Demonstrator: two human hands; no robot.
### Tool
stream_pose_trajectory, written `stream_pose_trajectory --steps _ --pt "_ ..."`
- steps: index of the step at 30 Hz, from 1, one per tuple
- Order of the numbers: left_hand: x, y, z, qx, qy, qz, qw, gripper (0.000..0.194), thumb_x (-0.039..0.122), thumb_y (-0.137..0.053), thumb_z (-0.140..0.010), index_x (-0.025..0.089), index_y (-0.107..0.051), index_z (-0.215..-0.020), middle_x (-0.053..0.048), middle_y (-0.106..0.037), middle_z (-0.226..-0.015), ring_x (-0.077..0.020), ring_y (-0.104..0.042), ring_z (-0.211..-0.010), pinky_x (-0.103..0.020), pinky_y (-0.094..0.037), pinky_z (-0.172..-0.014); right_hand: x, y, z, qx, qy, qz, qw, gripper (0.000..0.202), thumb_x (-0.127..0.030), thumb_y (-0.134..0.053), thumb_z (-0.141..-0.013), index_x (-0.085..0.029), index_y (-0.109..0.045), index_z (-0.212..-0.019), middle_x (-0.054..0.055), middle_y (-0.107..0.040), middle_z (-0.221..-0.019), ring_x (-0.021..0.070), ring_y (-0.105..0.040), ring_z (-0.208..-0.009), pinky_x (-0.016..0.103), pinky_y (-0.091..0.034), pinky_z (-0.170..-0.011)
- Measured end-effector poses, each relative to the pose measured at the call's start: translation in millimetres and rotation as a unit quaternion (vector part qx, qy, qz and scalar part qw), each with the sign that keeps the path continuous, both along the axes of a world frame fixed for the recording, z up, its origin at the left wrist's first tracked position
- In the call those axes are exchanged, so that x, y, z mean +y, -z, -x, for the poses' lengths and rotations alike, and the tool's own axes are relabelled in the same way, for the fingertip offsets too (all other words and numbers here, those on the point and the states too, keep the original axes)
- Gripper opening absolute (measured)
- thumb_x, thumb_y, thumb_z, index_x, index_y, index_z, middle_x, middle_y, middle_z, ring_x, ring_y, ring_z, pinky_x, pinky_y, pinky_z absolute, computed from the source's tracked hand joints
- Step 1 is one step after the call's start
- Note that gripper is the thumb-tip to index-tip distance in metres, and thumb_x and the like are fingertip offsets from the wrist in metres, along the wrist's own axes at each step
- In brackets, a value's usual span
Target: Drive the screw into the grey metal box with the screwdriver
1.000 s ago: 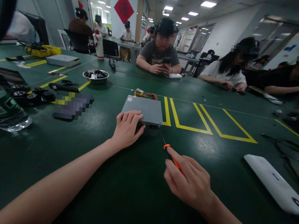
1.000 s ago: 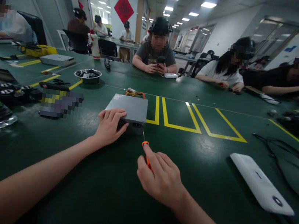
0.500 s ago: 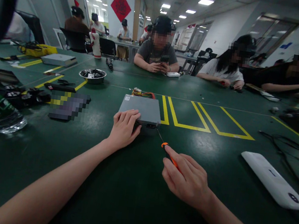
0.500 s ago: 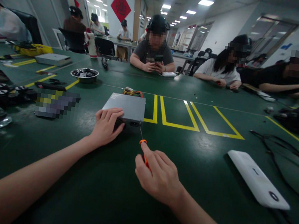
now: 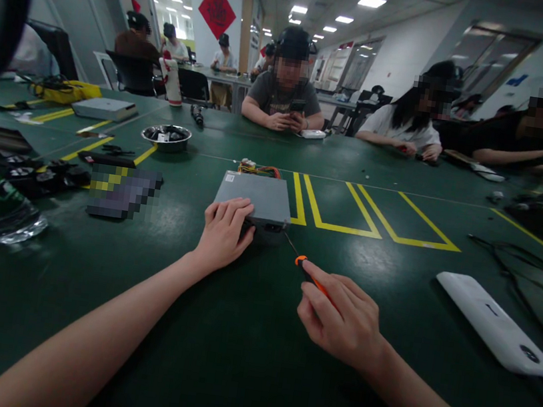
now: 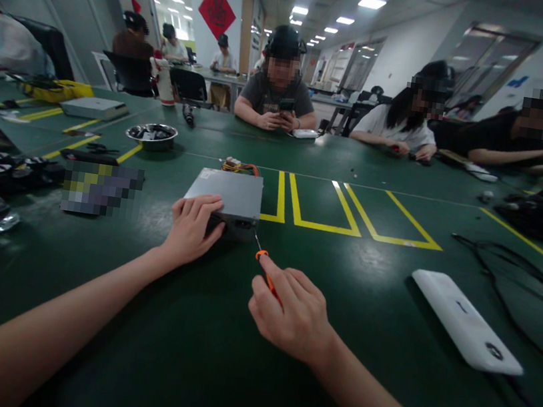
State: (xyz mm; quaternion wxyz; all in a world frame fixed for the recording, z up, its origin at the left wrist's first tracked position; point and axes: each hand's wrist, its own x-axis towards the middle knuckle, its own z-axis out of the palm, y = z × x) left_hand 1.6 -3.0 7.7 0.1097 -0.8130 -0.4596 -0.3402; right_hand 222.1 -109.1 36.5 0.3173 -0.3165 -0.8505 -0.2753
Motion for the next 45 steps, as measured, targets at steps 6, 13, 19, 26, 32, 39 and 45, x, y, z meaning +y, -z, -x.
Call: stream_pose_trajectory --steps 6,13,19,26,32,39,45 --pt "-0.3 0.3 -0.8 -0.005 -0.001 -0.003 1.0 0.034 0.026 -0.048 -0.083 0.021 -0.044 -0.116 -0.01 -0.051 -0.124 -0.0251 -0.042 -0.117 -0.044 -0.025 -0.095 -6.5 -3.8 10.1 -0.033 0.005 0.02 0.999 0.013 -0.014 -0.051 -0.079 -0.013 -0.055 -0.092 0.018 -0.062 -0.103 0.0174 -0.062 -0.083 0.031 -0.051 -0.069" --pt "-0.6 0.8 -0.6 -0.001 -0.004 -0.005 1.0 0.034 0.026 -0.048 -0.082 0.021 -0.044 -0.116 -0.01 -0.052 -0.124 -0.0257 -0.042 -0.117 -0.045 -0.025 -0.094 -14.5 -1.2 16.0 -0.067 0.036 0.03 0.997 0.027 -0.015 -0.051 -0.083 -0.015 -0.052 -0.11 0.019 -0.059 -0.112 0.0184 -0.061 -0.09 0.029 -0.049 -0.072" --pt "-0.4 1.1 -1.2 -0.001 -0.005 -0.006 1.0 0.035 0.025 -0.048 -0.082 0.021 -0.043 -0.116 -0.01 -0.051 -0.124 -0.0254 -0.042 -0.117 -0.044 -0.025 -0.094 -12.0 -7.9 14.0 -0.041 0.052 0.009 0.998 0.015 -0.026 -0.056 -0.082 -0.016 -0.057 -0.093 0.016 -0.063 -0.101 0.017 -0.062 -0.078 0.027 -0.048 -0.066" --pt "-0.5 0.8 -1.1 0.003 -0.007 -0.01 1.0 0.034 0.025 -0.048 -0.082 0.021 -0.043 -0.115 -0.01 -0.051 -0.124 -0.0257 -0.042 -0.117 -0.044 -0.025 -0.094 -12.3 -0.2 15.0 -0.068 0.008 0.025 0.997 0.022 -0.014 -0.048 -0.082 -0.014 -0.053 -0.104 0.019 -0.059 -0.107 0.0186 -0.06 -0.085 0.031 -0.048 -0.07" --pt "-0.3 1.3 -0.6 0.001 -0.002 -0.011 1.0 0.033 0.025 -0.047 -0.082 0.02 -0.043 -0.114 -0.01 -0.051 -0.124 -0.025 -0.042 -0.117 -0.043 -0.026 -0.094 -13.3 -1.0 14.0 -0.065 0.04 0.017 0.997 0.023 -0.01 -0.05 -0.081 -0.015 -0.055 -0.103 0.02 -0.058 -0.108 0.0175 -0.06 -0.08 0.029 -0.047 -0.066" --pt "1.3 3.3 -0.4 0.003 -0.004 -0.02 1.0 0.034 0.026 -0.049 -0.082 0.019 -0.043 -0.114 -0.01 -0.052 -0.123 -0.0247 -0.043 -0.117 -0.043 -0.026 -0.094 -18.9 3.1 22.3 -0.083 0.055 0.045 0.994 0.025 -0.007 -0.047 -0.082 -0.011 -0.051 -0.106 0.023 -0.057 -0.107 0.0226 -0.058 -0.096 0.032 -0.049 -0.074" --pt "0.3 2.3 -0.3 0.005 -0.005 -0.023 1.0 0.033 0.026 -0.049 -0.082 0.02 -0.043 -0.114 -0.009 -0.052 -0.123 -0.0242 -0.043 -0.116 -0.042 -0.026 -0.094 -17.9 -5.9 16.1 -0.064 0.096 -0.004 0.993 0.025 -0.018 -0.056 -0.082 -0.016 -0.054 -0.107 0.016 -0.061 -0.105 0.0144 -0.061 -0.077 0.024 -0.048 -0.064"
